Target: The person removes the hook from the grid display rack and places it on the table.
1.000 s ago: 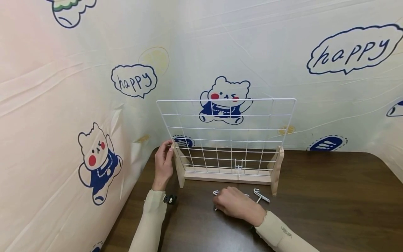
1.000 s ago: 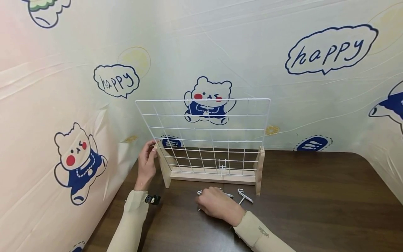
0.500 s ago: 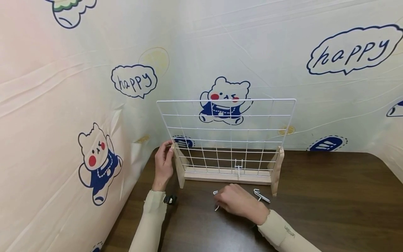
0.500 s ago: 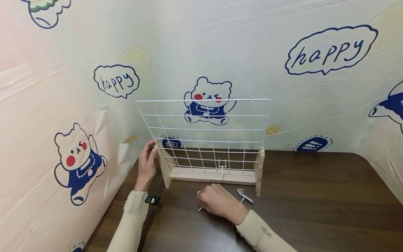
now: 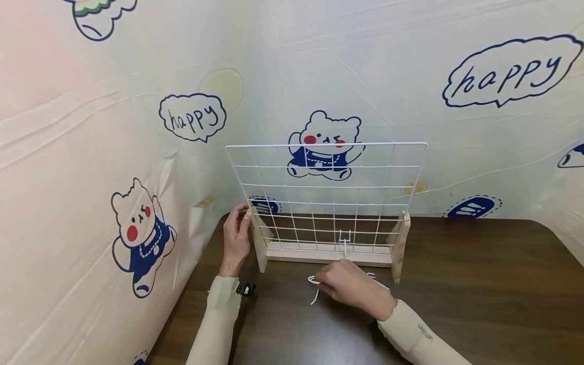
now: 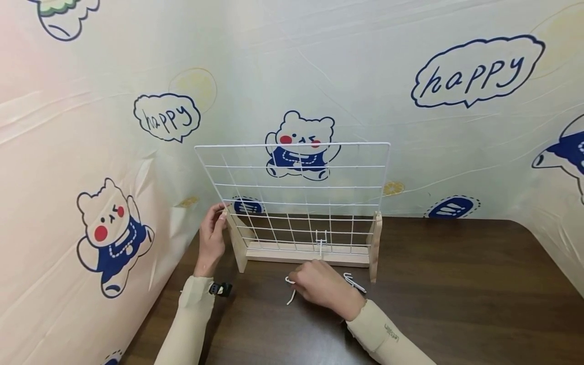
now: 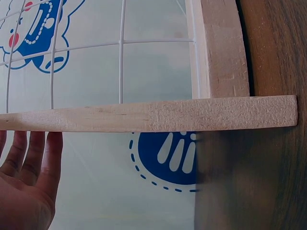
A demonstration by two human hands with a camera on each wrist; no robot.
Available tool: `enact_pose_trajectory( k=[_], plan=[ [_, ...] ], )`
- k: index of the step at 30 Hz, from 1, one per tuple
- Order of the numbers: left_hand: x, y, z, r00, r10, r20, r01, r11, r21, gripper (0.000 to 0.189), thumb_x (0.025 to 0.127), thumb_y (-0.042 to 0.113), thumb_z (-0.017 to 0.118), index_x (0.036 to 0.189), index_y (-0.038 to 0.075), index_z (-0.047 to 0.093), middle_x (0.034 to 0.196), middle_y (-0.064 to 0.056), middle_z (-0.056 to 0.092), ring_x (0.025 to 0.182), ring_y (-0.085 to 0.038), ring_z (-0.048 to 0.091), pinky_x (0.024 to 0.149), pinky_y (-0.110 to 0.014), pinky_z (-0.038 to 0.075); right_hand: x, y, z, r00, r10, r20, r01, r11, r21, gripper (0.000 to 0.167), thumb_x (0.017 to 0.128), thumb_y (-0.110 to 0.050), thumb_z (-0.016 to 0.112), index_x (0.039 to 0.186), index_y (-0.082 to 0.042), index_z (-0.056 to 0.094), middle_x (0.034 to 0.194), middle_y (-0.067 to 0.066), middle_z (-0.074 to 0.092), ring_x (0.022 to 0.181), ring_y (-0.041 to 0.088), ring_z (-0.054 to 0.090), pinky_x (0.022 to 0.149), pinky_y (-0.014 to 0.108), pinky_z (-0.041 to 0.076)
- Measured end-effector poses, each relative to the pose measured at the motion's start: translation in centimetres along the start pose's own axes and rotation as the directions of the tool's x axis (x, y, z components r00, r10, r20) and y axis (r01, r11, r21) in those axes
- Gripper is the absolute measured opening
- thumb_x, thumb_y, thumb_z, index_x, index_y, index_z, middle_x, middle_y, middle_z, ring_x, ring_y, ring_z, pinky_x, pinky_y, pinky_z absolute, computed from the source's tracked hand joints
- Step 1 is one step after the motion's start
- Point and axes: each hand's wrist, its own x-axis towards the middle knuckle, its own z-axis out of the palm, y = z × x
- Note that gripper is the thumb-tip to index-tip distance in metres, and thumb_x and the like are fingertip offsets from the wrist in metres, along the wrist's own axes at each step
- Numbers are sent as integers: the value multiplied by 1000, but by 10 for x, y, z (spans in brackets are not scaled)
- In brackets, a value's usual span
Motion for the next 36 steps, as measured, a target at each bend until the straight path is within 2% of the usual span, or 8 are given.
enact_pose_trajectory(
  k=[6,12,17,29,36],
  plan=[
    [1,0,0,1000,6,-3,-6,1000,-4,25,102,-5,48,120,-17,61,112,-35,65,92,-16,58,78,-9,43,-3,2,-5,1000,25,10,-25,1000,6,20,86,-17,82,76,-22,66,69,-14,66,58,1,56,54,24,47],
    [1,1,1,1000,-1,-5,1,1000,1,25,103,-5,48,120,-18,61,114,-36,65,96,-9,59,83,-8,43,-7,4,-9,999,6,-33,-6,1000,7,18,87,-15,80,78,-21,66,70,-13,66,59,2,59,55,24,49],
    [1,2,1,1000,-12,-7,12,1000,11,25,103,-5,48,120,-17,61,114,-36,65,96,-6,58,84,-8,42,-9,6,-14,998,9,-54,-8,1000,9,23,86,-13,80,75,-21,62,66,-13,61,56,0,52,54,23,47],
    [2,2,0,1000,-15,0,15,1000,10,26,103,-3,48,121,-18,61,114,-35,65,94,-8,58,81,-9,43,-14,11,-27,997,23,-76,-22,1000,14,25,85,-12,82,75,-21,61,65,-15,57,55,-5,40,53,18,40],
    [0,2,0,1000,-27,-4,27,1000,15,26,103,-3,48,121,-16,62,115,-35,65,95,-6,58,82,-9,42,-17,14,-36,996,50,-71,-48,999,26,21,85,-8,81,78,-20,65,67,-14,60,58,-5,44,56,17,43]
  ],
)
